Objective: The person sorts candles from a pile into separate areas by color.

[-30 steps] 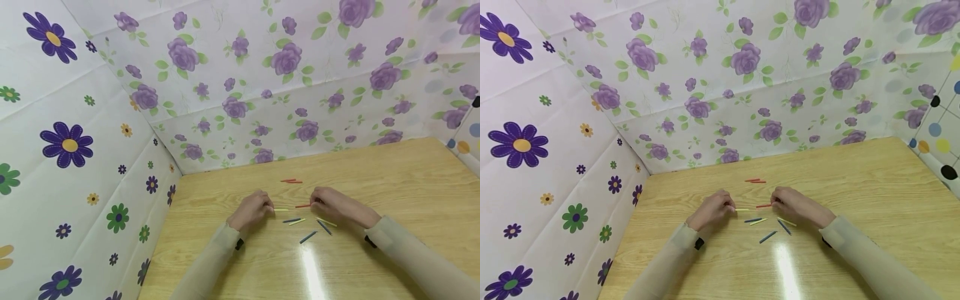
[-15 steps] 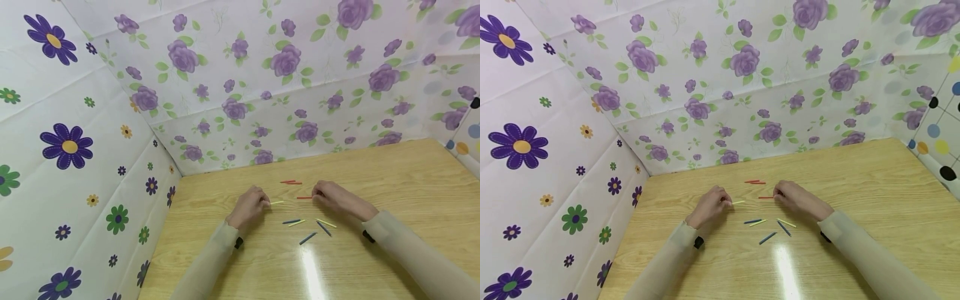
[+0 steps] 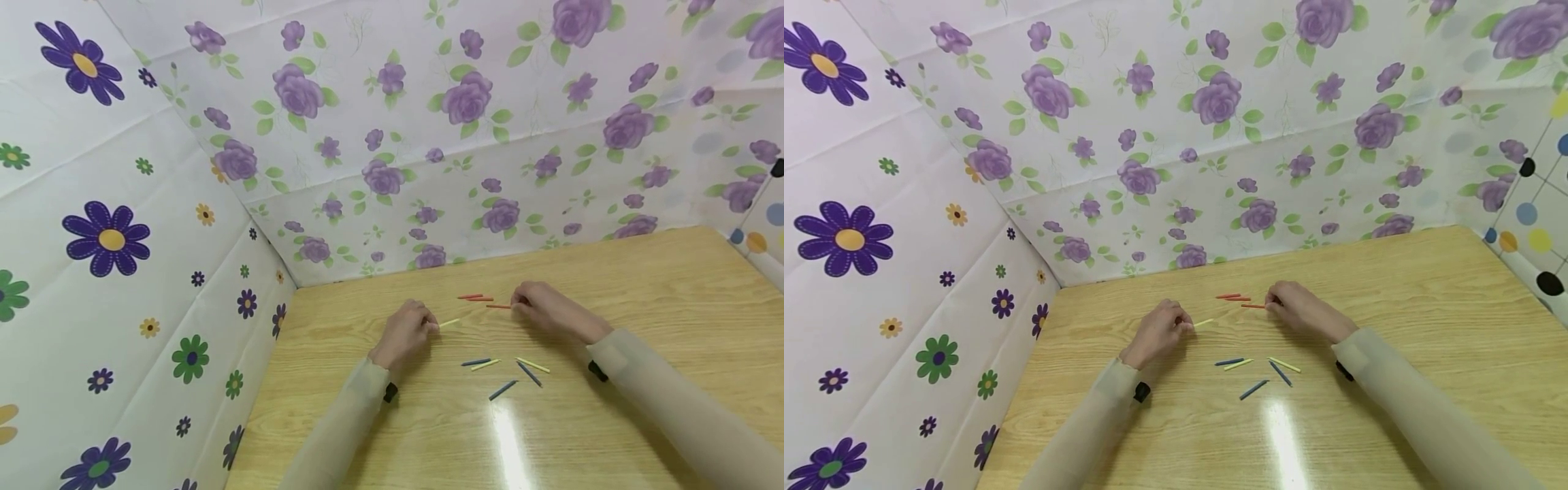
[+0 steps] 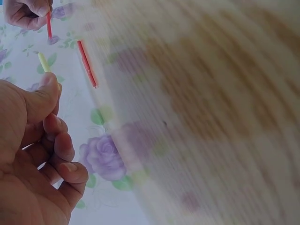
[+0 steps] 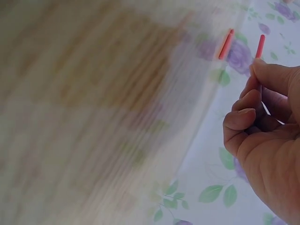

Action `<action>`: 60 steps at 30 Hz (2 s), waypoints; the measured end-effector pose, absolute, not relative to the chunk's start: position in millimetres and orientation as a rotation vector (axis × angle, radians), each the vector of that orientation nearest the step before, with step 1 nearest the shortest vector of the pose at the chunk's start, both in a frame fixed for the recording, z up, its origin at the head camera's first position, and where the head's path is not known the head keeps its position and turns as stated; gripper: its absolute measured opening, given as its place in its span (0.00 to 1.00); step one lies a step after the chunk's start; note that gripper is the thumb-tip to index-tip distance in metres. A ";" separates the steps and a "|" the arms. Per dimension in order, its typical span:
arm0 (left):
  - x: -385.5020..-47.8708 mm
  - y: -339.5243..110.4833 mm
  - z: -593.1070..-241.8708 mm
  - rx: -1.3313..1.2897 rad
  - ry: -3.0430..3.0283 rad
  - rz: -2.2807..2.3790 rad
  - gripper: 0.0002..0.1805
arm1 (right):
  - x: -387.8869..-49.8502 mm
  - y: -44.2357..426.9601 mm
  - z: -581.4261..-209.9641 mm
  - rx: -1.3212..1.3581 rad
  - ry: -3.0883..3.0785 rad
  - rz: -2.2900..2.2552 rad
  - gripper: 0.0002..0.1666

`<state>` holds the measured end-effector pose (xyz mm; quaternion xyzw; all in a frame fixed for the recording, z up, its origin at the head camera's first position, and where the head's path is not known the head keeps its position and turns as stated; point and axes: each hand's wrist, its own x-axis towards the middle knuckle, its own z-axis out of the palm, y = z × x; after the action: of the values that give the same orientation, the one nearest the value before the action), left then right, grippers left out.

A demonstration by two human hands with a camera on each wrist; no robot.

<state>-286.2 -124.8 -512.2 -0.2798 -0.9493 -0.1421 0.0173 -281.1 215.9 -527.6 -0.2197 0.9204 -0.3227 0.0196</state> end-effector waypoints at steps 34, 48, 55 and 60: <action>-310.5 -115.5 -510.3 -0.705 -3.002 -0.465 0.09 | -322.9 208.1 -533.9 -0.606 2.931 -0.984 0.12; -320.7 -128.7 -515.9 -0.570 -3.067 -0.471 0.09 | -341.9 192.0 -538.5 -0.642 2.903 -0.974 0.13; -325.7 -129.3 -516.2 -0.552 -3.064 -0.486 0.09 | -343.5 189.2 -538.8 -0.666 2.889 -0.988 0.13; -327.1 -130.7 -517.7 -0.523 -3.071 -0.505 0.08 | -343.7 186.9 -538.0 -0.675 2.881 -0.972 0.11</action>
<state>-327.1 -130.7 -517.7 -0.1656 -0.9731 -0.1600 -0.0069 -343.7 186.9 -538.0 -0.2167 0.9249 -0.3120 0.0134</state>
